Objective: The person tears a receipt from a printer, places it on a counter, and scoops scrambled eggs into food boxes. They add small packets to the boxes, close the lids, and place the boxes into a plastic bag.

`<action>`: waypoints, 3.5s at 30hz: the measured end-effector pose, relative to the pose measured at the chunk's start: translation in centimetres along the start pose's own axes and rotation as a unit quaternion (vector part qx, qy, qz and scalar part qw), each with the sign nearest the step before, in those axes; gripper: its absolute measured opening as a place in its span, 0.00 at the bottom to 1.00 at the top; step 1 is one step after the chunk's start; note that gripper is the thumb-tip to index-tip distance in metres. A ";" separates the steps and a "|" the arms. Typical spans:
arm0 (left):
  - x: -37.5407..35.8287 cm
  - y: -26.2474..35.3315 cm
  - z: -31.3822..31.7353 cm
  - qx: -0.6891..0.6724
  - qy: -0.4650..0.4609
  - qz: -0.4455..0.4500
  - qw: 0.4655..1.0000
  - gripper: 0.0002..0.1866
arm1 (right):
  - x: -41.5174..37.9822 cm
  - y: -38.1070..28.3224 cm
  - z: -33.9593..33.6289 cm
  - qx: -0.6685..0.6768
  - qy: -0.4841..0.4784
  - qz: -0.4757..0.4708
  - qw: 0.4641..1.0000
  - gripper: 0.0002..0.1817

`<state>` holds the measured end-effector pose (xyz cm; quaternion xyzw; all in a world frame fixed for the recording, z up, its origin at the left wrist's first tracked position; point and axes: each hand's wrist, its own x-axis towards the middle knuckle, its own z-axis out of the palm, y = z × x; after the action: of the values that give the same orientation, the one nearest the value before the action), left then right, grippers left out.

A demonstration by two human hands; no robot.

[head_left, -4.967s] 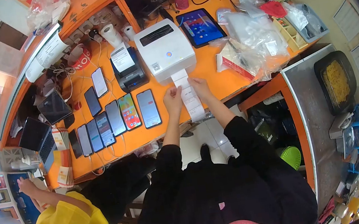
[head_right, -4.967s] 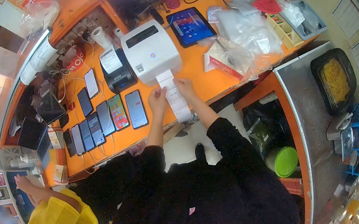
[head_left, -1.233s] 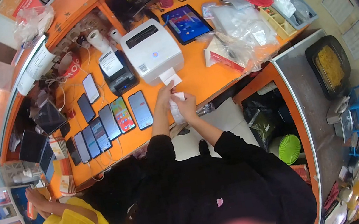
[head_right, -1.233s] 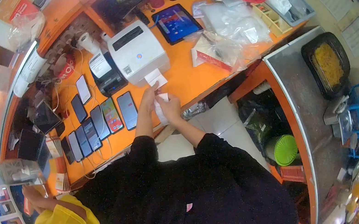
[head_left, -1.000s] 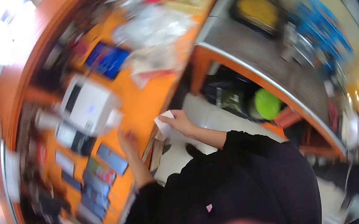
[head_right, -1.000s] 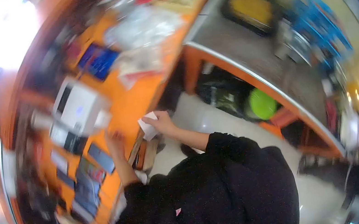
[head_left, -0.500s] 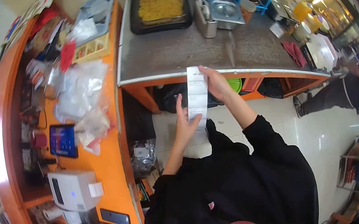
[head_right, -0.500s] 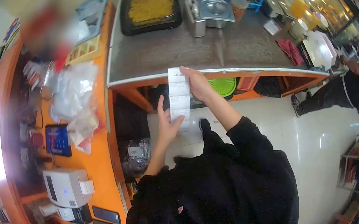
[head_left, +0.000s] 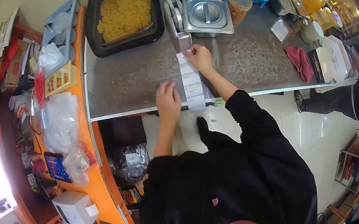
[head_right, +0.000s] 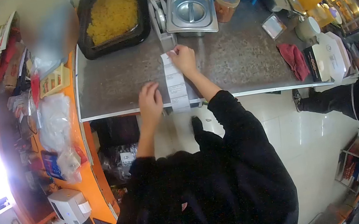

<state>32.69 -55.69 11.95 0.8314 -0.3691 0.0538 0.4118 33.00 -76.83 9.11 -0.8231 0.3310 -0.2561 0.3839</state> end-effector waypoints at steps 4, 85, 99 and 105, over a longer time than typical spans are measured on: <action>6.9 -0.9 2.5 -0.011 -0.092 0.106 0.990 0.18 | -0.3 0.3 0.3 -0.010 -0.016 -0.016 1.000 0.14; -29.5 -2.2 -20.3 0.260 0.462 -0.209 0.822 0.15 | -22.8 -11.4 5.7 0.179 -0.425 -0.368 0.807 0.11; -53.6 -22.2 -63.2 0.127 0.540 -0.646 0.525 0.35 | -49.0 -42.1 16.8 0.214 -0.683 -0.571 0.402 0.08; -56.9 -20.8 -62.9 -0.133 0.656 -0.278 0.688 0.18 | -59.7 -54.2 26.0 0.217 -0.723 -0.467 0.460 0.13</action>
<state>18.80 30.43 17.33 0.5850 0.2407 0.4191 0.6513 30.66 5.80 27.69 -0.6353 -0.5655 0.2263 0.4748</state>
